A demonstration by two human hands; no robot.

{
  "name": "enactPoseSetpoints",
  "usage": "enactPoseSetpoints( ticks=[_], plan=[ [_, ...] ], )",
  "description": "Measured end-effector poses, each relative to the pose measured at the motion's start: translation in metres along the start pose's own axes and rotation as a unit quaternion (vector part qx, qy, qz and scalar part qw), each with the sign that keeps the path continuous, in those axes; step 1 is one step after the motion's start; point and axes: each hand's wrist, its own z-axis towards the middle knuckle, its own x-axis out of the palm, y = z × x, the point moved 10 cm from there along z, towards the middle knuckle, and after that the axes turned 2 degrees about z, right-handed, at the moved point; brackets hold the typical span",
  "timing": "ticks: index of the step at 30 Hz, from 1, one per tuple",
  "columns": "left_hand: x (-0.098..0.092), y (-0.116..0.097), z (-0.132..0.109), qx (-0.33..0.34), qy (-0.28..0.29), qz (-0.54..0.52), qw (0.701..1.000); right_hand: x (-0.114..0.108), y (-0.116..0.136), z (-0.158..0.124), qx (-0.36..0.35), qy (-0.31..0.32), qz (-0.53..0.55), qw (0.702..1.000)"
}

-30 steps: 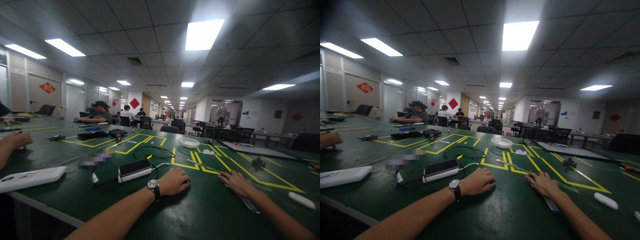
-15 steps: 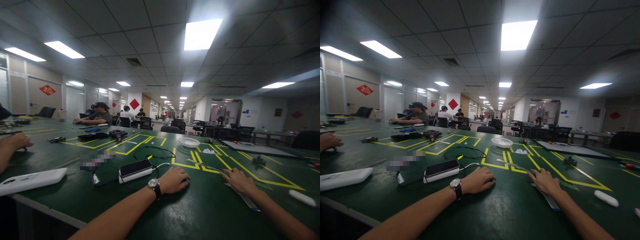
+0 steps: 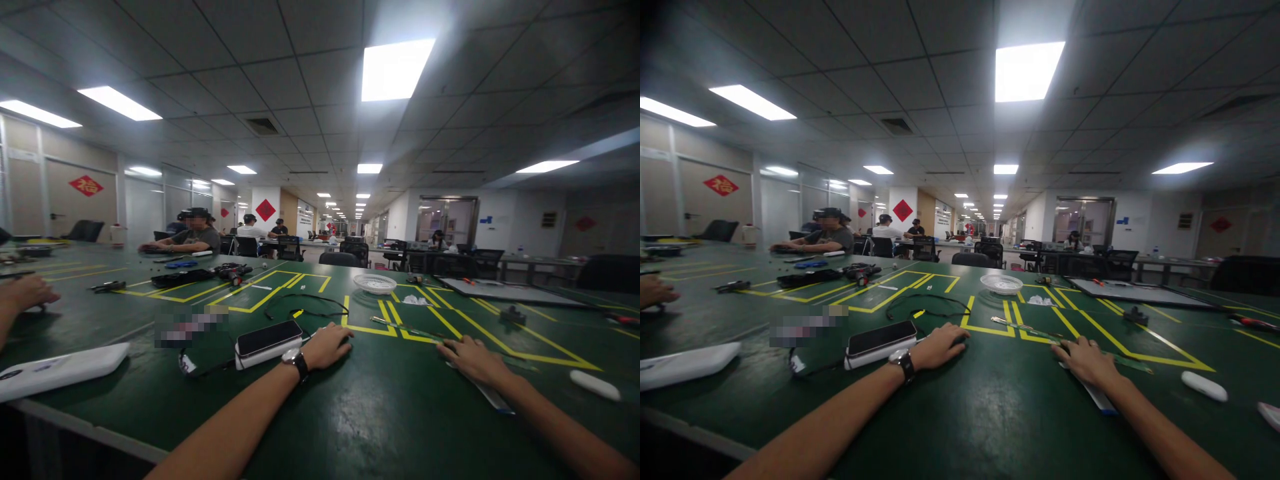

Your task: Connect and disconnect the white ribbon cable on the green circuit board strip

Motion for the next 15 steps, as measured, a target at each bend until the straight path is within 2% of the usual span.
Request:
enactPoseSetpoints(
  ticks=[4, 15],
  plan=[
    [0.004, 0.015, 0.002, -0.012, 0.008, 0.013, 1.000, -0.002, 0.002, -0.002, -0.008, -0.002, -0.004, 1.000],
    [0.005, 0.028, 0.003, -0.028, 0.013, 0.048, 0.998, 0.000, 0.005, -0.003, -0.022, 0.000, -0.015, 1.000]
  ],
)
